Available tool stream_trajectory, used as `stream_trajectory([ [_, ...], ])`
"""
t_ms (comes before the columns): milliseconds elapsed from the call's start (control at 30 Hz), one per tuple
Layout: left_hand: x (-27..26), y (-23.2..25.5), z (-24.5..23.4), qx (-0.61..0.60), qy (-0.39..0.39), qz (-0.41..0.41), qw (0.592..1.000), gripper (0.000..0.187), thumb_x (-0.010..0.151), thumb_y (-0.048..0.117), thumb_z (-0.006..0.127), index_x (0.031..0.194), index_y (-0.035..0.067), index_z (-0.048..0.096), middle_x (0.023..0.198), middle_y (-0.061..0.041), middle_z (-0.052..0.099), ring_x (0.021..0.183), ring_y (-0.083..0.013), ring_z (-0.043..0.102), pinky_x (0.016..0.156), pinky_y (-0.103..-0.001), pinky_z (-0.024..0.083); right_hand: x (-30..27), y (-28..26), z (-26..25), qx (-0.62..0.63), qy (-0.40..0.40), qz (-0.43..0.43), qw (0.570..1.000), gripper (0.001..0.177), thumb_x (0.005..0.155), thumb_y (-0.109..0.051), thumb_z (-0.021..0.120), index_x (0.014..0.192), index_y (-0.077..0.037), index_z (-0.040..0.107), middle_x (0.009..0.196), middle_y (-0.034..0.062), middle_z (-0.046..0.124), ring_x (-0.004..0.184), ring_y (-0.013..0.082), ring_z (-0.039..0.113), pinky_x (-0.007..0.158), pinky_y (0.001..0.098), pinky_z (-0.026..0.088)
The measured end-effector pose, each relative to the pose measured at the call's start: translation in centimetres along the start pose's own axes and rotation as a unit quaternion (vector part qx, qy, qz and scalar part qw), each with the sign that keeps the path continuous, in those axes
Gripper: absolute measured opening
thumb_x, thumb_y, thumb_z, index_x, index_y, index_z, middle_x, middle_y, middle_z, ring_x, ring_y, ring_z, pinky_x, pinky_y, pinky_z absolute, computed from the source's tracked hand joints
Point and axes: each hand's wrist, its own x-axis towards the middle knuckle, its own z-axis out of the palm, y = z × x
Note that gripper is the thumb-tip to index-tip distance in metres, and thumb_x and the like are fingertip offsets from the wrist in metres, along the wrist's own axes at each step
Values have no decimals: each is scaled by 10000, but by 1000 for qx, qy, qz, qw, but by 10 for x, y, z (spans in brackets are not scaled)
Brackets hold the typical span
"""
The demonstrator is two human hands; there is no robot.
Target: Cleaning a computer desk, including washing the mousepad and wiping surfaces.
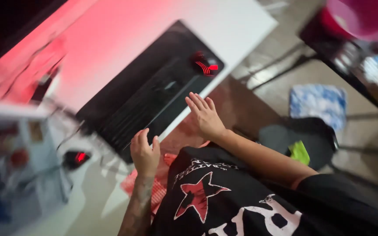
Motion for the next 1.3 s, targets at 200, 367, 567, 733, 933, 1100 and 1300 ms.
stream_trajectory([
  [200, 49, 96, 79, -43, -114, 105, 987, 448, 884, 161, 743, 1277, -5, 606, 1245, -180, 645, 1168, -379, 612, 979, -477, 496, -81, 101, -33, 20, 67, 172, 983, 769, 896, -422, 689, 1509, -42, 421, 1596, 194, 387, 1480, 351, 348, 1165, 598, 270],
  [367, 62, 192, 172, -88, -201, 160, 962, 474, 891, 173, 737, 1308, 1, 591, 1277, -190, 630, 1197, -381, 598, 1007, -459, 501, -168, 192, -68, 14, 80, 279, 957, 742, 904, -412, 693, 1492, -32, 449, 1591, 201, 392, 1480, 366, 352, 1163, 598, 287],
  [567, 48, 302, 279, -125, -274, 230, 925, 506, 892, 194, 730, 1341, 19, 576, 1321, -190, 617, 1243, -389, 572, 1044, -475, 470, -275, 287, -85, 9, 104, 380, 919, 751, 899, -419, 695, 1479, -4, 458, 1582, 228, 396, 1468, 379, 364, 1149, 599, 287],
  [733, 44, 370, 326, -144, -335, 281, 888, 524, 882, 203, 728, 1348, 23, 571, 1331, -185, 613, 1247, -392, 569, 1052, -478, 456, -332, 331, -85, -12, 120, 452, 884, 738, 915, -411, 679, 1484, 3, 456, 1578, 229, 412, 1462, 377, 375, 1141, 594, 299],
  [933, 50, 421, 371, -144, -413, 333, 835, 524, 881, 196, 727, 1346, 17, 566, 1326, -191, 611, 1228, -396, 571, 1032, -477, 459, -361, 344, -81, 16, 131, 529, 838, 735, 921, -418, 685, 1482, 2, 464, 1567, 229, 424, 1446, 373, 396, 1136, 572, 307],
  [1100, 58, 441, 417, -170, -464, 387, 779, 526, 882, 186, 729, 1348, 12, 559, 1329, -197, 607, 1224, -393, 577, 1020, -474, 477, -362, 342, -67, 17, 90, 558, 825, 722, 891, -432, 697, 1443, -5, 511, 1545, 213, 460, 1429, 361, 425, 1130, 552, 321],
  [1300, 82, 482, 473, -175, -493, 470, 711, 565, 860, 196, 747, 1357, 21, 542, 1311, -192, 598, 1193, -382, 584, 982, -467, 490, -352, 358, -58, 14, 107, 616, 781, 721, 882, -437, 697, 1422, 2, 510, 1521, 220, 472, 1420, 347, 426, 1100, 557, 329],
])
